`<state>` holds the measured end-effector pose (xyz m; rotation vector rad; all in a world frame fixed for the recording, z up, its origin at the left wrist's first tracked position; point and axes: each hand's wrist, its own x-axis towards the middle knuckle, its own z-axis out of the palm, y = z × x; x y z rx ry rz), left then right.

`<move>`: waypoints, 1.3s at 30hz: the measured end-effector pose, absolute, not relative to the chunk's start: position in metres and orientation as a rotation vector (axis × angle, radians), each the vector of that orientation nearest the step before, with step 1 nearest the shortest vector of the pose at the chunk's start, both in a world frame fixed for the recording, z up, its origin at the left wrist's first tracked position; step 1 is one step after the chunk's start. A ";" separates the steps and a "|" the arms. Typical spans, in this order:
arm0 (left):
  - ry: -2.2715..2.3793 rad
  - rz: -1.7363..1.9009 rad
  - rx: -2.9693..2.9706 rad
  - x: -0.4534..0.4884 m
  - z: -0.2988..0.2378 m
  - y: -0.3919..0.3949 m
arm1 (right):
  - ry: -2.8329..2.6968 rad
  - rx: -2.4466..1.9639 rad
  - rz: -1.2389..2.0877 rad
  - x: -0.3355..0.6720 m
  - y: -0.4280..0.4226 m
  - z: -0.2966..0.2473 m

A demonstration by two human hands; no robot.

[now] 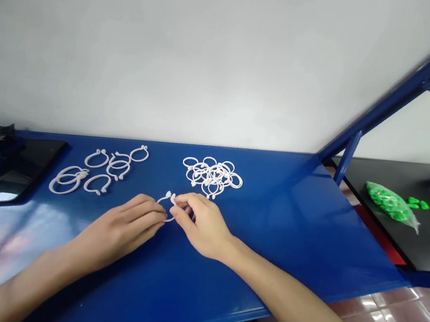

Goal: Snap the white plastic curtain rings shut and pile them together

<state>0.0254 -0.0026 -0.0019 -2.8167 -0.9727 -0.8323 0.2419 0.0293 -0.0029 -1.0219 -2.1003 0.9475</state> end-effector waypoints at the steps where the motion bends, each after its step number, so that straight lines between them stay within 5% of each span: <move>1: -0.948 -0.794 -2.821 0.026 -0.003 -0.003 | -2.061 -1.039 0.996 0.241 0.030 -0.002; 11: -1.181 -1.112 -2.452 0.028 -0.001 -0.009 | -2.086 -0.888 0.850 0.241 0.028 -0.005; 25: -1.517 -1.385 -2.728 0.034 -0.001 -0.011 | -2.382 -0.708 0.460 0.245 0.026 -0.003; 39: -1.114 -1.299 -2.764 0.034 -0.018 -0.010 | -2.656 -0.638 0.221 0.248 0.028 -0.002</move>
